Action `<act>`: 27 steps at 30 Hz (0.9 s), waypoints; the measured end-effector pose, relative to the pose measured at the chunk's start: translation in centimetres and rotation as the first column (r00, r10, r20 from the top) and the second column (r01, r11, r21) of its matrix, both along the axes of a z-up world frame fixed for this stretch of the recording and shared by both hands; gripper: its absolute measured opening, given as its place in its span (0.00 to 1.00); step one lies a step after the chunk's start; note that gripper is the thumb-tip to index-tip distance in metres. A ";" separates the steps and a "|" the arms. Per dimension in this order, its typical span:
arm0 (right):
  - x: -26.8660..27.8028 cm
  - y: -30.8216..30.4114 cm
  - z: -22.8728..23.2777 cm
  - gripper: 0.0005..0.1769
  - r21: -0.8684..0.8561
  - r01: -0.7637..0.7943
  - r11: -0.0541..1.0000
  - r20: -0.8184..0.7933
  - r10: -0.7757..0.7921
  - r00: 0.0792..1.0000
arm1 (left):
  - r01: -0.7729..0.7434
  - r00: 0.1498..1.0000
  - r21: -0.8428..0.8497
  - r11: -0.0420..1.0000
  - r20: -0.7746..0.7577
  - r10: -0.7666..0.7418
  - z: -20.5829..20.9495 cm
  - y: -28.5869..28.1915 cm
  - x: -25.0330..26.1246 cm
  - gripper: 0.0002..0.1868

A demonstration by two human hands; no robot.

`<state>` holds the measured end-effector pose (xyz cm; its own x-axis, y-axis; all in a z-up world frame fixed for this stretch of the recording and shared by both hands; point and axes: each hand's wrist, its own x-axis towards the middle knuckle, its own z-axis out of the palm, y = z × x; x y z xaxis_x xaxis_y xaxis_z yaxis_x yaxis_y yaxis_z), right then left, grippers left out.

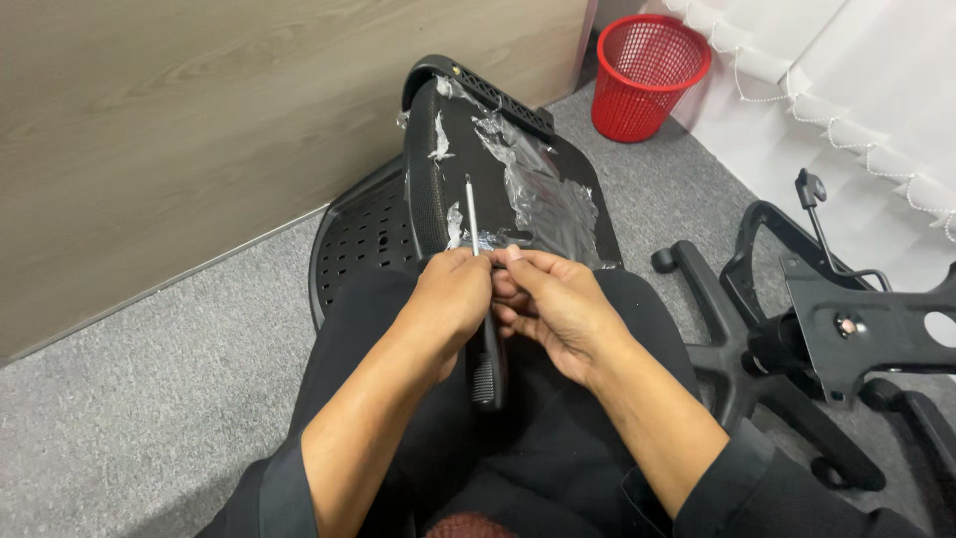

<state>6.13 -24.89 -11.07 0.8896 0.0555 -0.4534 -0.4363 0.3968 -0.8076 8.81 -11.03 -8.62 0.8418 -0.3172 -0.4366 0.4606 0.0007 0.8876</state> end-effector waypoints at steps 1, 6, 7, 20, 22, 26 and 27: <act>-0.2 0.2 0.0 0.18 0.001 -0.032 1.000 -0.021 0.032 0.999 | -0.033 0.999 0.060 0.998 -0.006 0.034 -0.4 -0.3 0.2 0.16; -0.5 1.2 0.8 0.16 0.036 -0.116 0.993 -0.105 0.120 0.987 | -0.126 0.991 0.307 0.943 0.001 0.132 -0.6 -1.9 2.1 0.19; -0.4 1.0 0.9 0.17 0.014 -0.114 0.993 -0.106 0.115 0.988 | -0.107 0.994 0.369 0.923 0.021 0.107 -0.7 -2.1 2.4 0.19; 4.9 -2.4 -4.1 0.12 -0.135 0.054 0.989 -0.070 -0.063 0.995 | -0.215 0.974 0.740 0.637 0.213 0.080 -7.8 0.0 12.3 0.30; 5.3 -2.4 -4.9 0.12 -0.121 0.072 0.990 -0.085 -0.083 0.993 | -0.148 0.989 0.756 0.637 0.098 0.113 -8.8 0.1 13.7 0.36; 5.6 -1.8 -6.2 0.12 -0.091 0.078 0.993 -0.122 -0.089 0.989 | -0.084 0.986 0.741 0.666 -0.035 0.162 -10.5 0.2 15.4 0.49; 5.7 -1.7 -6.4 0.13 -0.086 0.079 0.993 -0.130 -0.090 0.987 | -0.090 0.983 0.732 0.675 -0.044 0.178 -10.9 0.2 15.6 0.53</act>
